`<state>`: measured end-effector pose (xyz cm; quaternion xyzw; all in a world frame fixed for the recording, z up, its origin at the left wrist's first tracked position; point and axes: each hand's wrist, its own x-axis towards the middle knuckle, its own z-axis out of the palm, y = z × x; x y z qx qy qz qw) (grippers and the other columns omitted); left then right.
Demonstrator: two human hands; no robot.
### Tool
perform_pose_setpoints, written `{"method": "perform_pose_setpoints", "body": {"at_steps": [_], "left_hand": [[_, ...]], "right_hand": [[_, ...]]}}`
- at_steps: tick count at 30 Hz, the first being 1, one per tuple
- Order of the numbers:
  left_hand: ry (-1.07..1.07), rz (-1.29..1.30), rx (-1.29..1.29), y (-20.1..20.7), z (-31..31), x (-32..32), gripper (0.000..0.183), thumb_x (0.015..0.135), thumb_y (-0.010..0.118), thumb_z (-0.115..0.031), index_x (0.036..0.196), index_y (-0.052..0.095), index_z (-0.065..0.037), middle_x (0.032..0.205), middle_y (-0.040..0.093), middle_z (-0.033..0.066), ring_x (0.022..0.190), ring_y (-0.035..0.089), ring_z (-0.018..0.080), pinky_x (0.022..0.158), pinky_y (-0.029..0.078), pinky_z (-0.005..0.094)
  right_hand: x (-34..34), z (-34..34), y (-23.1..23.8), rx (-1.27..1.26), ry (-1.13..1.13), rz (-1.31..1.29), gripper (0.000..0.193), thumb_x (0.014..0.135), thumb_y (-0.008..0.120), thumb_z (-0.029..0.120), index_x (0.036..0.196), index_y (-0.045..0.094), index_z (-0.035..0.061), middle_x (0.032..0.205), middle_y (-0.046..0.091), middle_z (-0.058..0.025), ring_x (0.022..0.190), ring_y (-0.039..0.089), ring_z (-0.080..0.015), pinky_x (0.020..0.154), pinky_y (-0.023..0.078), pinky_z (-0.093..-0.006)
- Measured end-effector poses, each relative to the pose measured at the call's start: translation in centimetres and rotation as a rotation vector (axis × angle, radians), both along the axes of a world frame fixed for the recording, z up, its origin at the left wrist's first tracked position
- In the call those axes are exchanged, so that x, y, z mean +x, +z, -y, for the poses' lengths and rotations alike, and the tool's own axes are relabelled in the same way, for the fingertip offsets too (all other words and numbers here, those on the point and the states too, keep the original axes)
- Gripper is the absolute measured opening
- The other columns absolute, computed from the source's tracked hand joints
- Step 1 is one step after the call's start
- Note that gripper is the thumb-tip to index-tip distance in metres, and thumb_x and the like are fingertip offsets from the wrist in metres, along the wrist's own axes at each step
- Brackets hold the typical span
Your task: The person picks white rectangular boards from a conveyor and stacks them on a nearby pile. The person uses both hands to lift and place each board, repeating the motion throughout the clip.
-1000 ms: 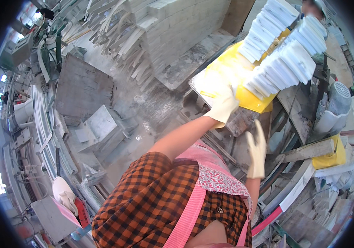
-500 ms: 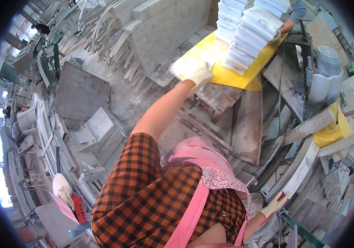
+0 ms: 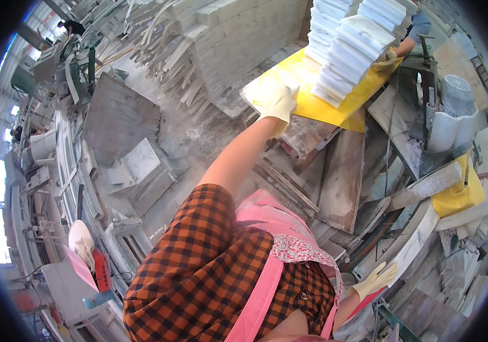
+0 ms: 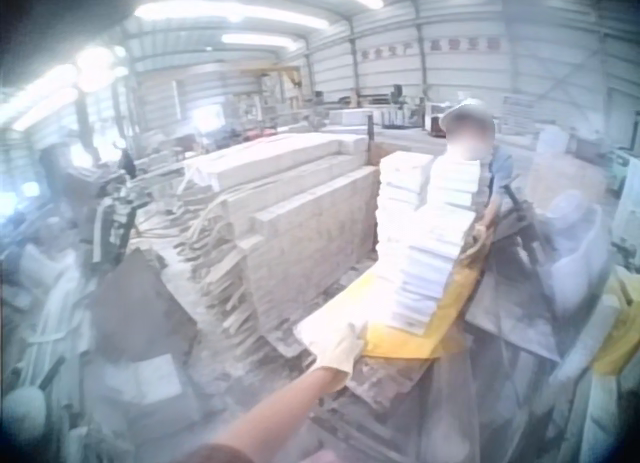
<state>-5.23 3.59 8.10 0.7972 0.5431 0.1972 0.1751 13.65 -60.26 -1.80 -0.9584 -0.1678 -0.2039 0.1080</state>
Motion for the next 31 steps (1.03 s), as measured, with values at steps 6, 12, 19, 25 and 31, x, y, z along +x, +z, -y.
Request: {"method": "perform_pose_setpoints", "body": {"at_steps": [6,12,19,25,31], "left_hand": [[-0.017,0.058,-0.069,0.7,0.2,0.1,0.032,0.078,0.068,-0.008,0.108,0.073,0.003,0.111,0.069,0.0277,0.109,0.068,0.0423,0.094,0.052,0.0476],[-0.005,0.133,-0.094,0.9,0.5,0.1,0.031,0.079,0.068,-0.008,0.107,0.073,0.004,0.108,0.071,0.0274,0.105,0.069,0.0432,0.092,0.053,0.0474],[-0.016,0.113,-0.088,1.4,0.8,0.3,0.03,0.08,0.066,-0.007,0.108,0.073,0.004,0.108,0.071,0.0278,0.107,0.069,0.0426,0.093,0.053,0.0475],[-0.004,0.122,-0.066,0.4,0.4,0.6,0.031,0.08,0.067,-0.008,0.108,0.073,0.003,0.109,0.071,0.0275,0.108,0.068,0.0425,0.094,0.052,0.0477],[-0.028,-0.057,0.056,-1.0,-0.9,0.7,0.045,0.078,0.073,-0.026,0.116,0.073,-0.001,0.105,0.072,0.0263,0.101,0.07,0.0404,0.092,0.053,0.0448]], "right_hand": [[-0.7,0.2,-0.1,-0.055,-0.035,-0.005,0.056,0.107,0.045,0.041,0.149,0.049,0.0031,0.151,0.049,-0.0212,0.14,0.043,-0.0404,0.119,0.032,-0.0496],[-0.7,0.3,-0.2,-0.045,-0.053,-0.015,0.055,0.106,0.048,0.041,0.149,0.05,0.0064,0.149,0.051,-0.0204,0.14,0.043,-0.0402,0.119,0.032,-0.05],[-1.4,0.1,0.3,-0.147,-0.084,-0.039,0.055,0.107,0.047,0.038,0.148,0.05,0.0016,0.149,0.051,-0.0228,0.14,0.043,-0.0415,0.119,0.032,-0.05],[-2.0,0.3,0.3,-0.126,-0.103,-0.056,0.055,0.107,0.047,0.039,0.147,0.05,0.0012,0.149,0.051,-0.0226,0.139,0.043,-0.041,0.119,0.032,-0.0498],[-1.7,0.9,-0.4,-0.062,-0.08,-0.026,0.054,0.105,0.05,0.041,0.148,0.05,0.0076,0.149,0.051,-0.0233,0.138,0.045,-0.0409,0.118,0.033,-0.0497]]}}
